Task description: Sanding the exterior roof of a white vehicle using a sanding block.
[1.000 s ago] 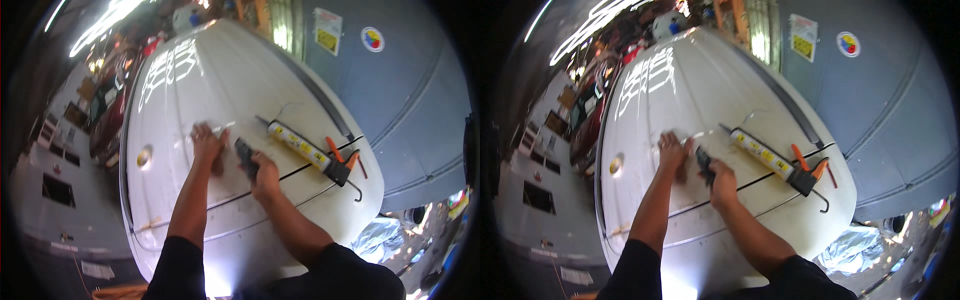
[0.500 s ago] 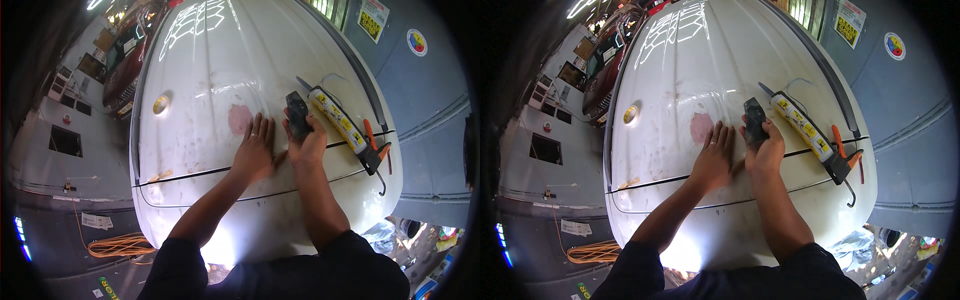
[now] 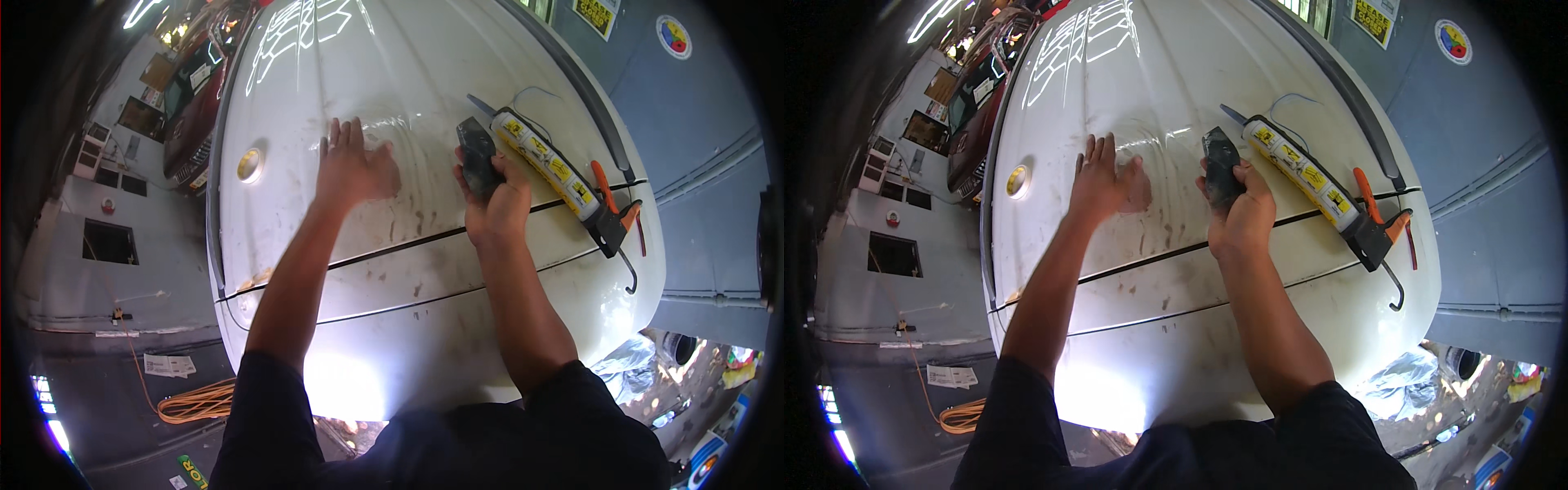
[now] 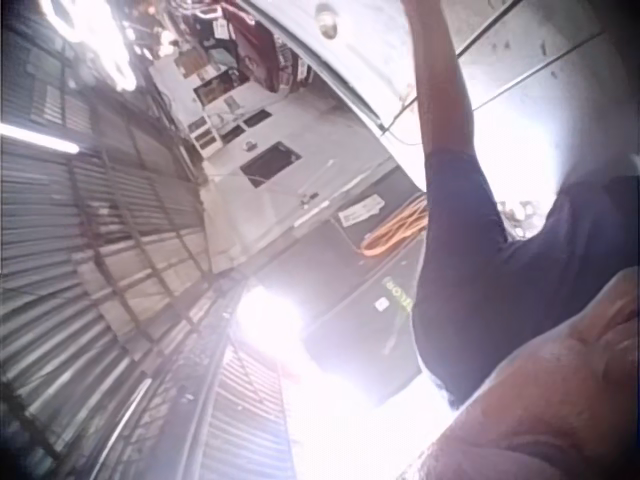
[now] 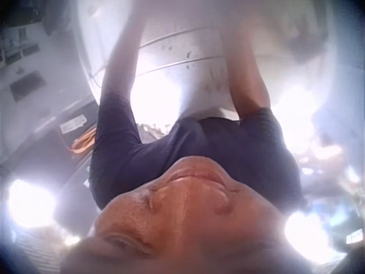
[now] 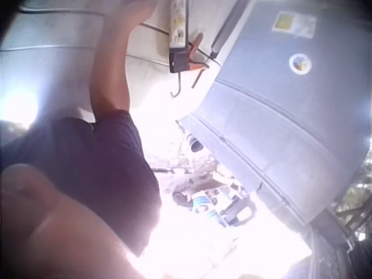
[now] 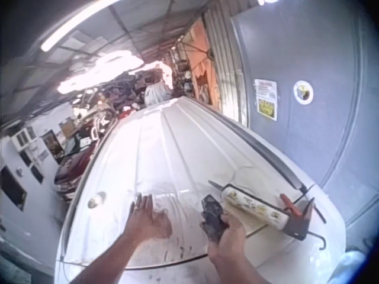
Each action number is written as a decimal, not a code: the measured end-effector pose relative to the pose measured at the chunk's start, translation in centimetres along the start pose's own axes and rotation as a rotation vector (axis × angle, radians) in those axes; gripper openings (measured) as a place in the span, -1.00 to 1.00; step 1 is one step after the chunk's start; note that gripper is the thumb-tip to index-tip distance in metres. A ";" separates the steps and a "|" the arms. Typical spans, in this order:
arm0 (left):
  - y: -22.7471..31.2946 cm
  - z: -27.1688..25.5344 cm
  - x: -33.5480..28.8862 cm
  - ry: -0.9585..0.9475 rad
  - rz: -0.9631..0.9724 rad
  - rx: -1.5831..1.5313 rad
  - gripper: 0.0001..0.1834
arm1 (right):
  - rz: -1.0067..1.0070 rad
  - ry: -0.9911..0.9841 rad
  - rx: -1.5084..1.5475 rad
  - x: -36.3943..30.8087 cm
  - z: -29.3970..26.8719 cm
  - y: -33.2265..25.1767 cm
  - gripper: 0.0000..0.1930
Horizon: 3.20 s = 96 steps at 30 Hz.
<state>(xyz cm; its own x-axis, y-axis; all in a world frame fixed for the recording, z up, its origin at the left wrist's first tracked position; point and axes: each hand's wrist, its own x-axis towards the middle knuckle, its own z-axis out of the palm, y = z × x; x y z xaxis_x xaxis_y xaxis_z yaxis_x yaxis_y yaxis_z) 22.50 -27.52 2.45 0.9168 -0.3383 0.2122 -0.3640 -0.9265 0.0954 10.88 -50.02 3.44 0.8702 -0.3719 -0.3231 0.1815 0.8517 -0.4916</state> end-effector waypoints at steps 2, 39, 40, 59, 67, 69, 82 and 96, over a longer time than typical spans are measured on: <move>-2.8 1.4 2.9 -0.077 -0.078 0.012 0.06 | 0.021 -0.008 0.010 -0.2 0.9 0.7 -0.66; 7.1 1.3 -5.7 -0.053 0.354 -0.091 -0.09 | 0.082 -0.051 -0.038 0.0 -0.7 0.9 -0.62; 6.9 1.2 -5.7 -0.066 0.392 -0.125 -0.13 | 0.082 -0.039 -0.035 0.1 -0.8 0.8 -0.61; 9.2 -2.6 -16.7 -0.290 0.331 -0.167 0.05 | 0.167 -0.047 -0.020 0.2 -0.5 1.2 -0.61; 3.6 -1.5 -15.9 -0.194 0.159 -0.135 0.04 | 0.164 -0.084 -0.046 -0.2 0.0 0.9 -0.59; 2.0 -0.9 -14.5 -0.090 0.066 -0.130 0.04 | 0.154 -0.075 -0.058 -0.4 0.6 0.7 -0.54; 7.2 -2.3 -17.7 -0.189 0.090 -0.222 0.05 | 0.202 -0.214 0.014 -0.2 -0.8 1.0 -0.53; 8.7 -0.4 -14.1 0.038 -0.110 -0.139 -0.01 | 0.174 -0.249 -0.047 -0.2 0.3 1.2 -0.51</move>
<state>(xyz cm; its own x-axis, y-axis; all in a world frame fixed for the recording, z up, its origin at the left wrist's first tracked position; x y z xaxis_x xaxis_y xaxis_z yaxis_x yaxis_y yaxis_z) 6.36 -30.74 0.71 0.9465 -0.2275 0.2290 -0.2836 -0.9249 0.2532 11.08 -48.88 3.13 0.9728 -0.1153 -0.2009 0.0034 0.8744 -0.4852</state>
